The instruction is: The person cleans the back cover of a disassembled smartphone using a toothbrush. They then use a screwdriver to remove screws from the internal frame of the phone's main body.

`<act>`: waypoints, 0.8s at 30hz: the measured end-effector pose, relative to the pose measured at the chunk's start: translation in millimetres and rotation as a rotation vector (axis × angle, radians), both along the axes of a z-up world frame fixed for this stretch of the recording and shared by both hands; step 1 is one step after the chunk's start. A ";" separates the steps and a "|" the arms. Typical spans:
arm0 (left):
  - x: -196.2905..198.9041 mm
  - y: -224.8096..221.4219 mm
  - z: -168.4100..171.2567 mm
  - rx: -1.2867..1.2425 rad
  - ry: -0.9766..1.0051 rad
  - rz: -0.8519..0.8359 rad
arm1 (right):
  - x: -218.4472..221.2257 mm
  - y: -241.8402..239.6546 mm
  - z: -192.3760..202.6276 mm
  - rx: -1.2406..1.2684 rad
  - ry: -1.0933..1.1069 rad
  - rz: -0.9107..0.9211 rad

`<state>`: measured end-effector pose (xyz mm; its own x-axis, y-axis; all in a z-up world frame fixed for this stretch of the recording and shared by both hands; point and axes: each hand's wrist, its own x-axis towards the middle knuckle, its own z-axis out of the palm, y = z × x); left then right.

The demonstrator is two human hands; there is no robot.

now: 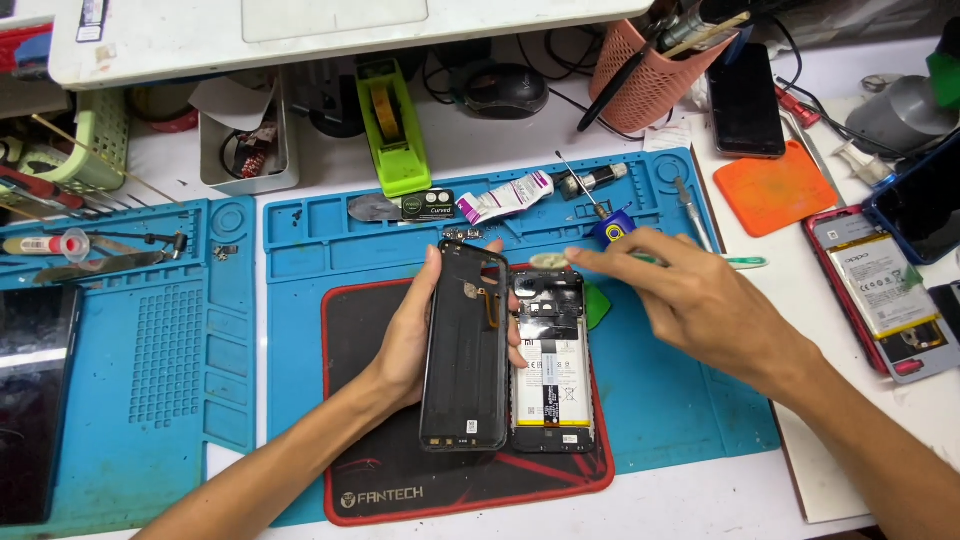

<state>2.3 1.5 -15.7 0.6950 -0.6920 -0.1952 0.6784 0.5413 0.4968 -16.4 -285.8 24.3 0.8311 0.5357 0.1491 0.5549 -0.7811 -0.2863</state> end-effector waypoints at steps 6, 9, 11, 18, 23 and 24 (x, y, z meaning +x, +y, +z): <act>5.7 0.4 4.5 0.015 0.078 -0.024 | 7.5 -1.4 -7.5 0.120 -0.043 0.033; 5.9 -0.1 11.0 0.073 0.100 -0.072 | 8.6 11.1 -18.1 0.107 -0.109 0.092; 5.7 2.2 5.7 0.007 0.170 -0.126 | 8.0 13.9 -24.9 0.070 -0.111 0.120; 1.8 5.6 -1.6 -0.230 0.254 -0.400 | 1.1 32.7 -27.2 0.030 -0.278 0.157; 3.0 9.2 -1.7 -0.155 0.258 -0.310 | -3.7 21.3 -14.3 0.026 -0.109 0.142; 2.8 10.4 1.1 -0.083 0.299 -0.260 | -5.2 15.6 -11.0 0.011 -0.048 0.150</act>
